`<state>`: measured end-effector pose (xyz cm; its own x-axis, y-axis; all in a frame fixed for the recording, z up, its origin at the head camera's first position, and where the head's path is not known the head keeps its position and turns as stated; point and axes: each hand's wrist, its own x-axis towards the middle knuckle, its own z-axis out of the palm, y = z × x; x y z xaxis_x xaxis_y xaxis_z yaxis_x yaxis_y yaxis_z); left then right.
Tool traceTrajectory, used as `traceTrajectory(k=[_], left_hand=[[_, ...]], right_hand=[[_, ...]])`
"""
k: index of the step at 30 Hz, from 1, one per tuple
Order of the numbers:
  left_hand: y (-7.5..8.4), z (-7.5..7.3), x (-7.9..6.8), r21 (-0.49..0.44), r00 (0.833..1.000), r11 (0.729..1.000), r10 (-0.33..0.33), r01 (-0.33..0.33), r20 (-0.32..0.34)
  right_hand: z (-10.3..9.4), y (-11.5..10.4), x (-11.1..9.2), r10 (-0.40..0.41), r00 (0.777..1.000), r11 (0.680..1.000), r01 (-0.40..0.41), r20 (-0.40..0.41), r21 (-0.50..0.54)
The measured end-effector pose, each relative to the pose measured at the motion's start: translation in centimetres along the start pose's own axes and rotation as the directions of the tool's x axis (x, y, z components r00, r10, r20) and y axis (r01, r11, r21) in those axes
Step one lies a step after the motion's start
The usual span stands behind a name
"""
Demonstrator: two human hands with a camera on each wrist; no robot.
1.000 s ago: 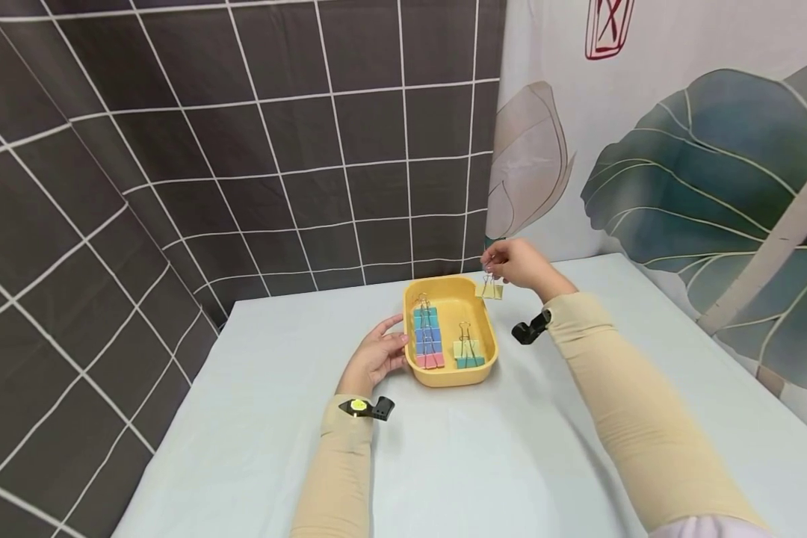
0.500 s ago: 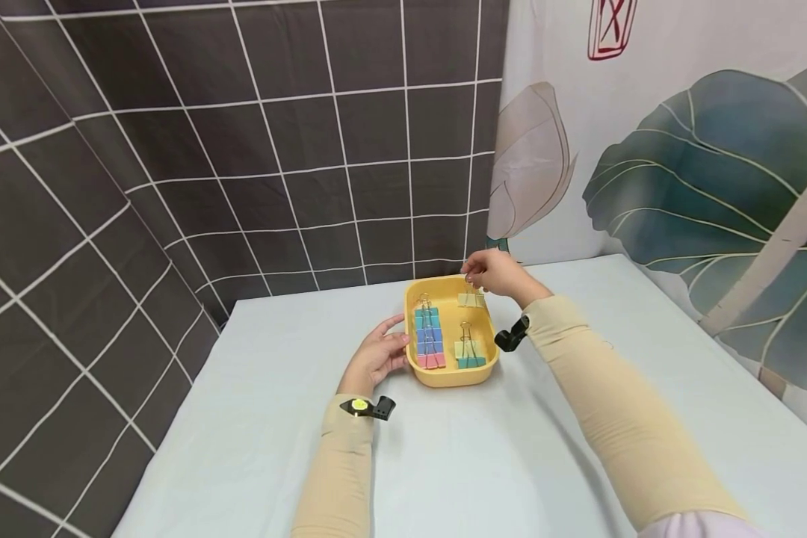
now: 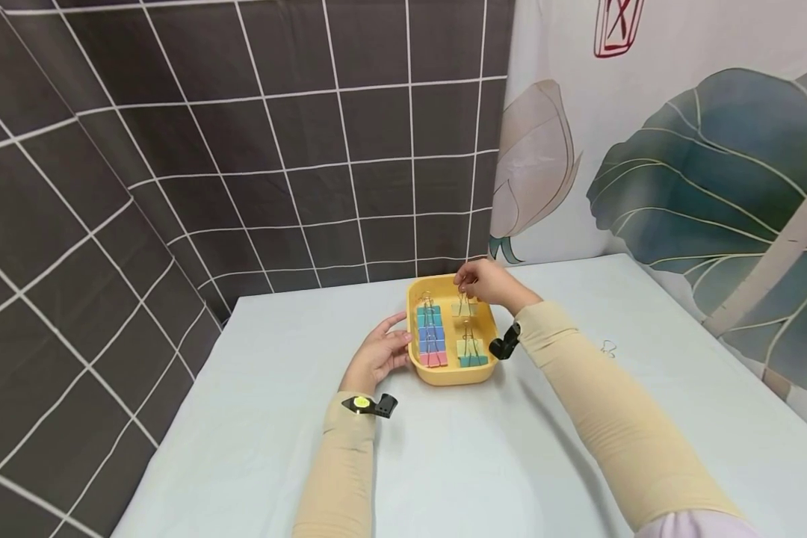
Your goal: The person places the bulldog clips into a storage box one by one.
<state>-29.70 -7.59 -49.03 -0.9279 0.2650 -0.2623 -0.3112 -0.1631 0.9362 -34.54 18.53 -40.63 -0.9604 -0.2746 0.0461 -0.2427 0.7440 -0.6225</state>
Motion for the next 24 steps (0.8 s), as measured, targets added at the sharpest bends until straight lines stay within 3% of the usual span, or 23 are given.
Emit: traceTrajectory(k=[7, 24], left_hand=[[0.0, 0.0, 0.2, -0.01, 1.0, 1.0, -0.004, 0.004, -0.004], [0.0, 0.0, 0.1, -0.014, 1.0, 1.0, -0.007, 0.007, 0.0]], right_hand=[[0.5, 0.5, -0.2, 0.033, 0.998, 0.999, -0.034, 0.052, 0.02], [1.8, 1.4, -1.1, 0.026, 0.992, 1.0, -0.024, 0.127, -0.015]])
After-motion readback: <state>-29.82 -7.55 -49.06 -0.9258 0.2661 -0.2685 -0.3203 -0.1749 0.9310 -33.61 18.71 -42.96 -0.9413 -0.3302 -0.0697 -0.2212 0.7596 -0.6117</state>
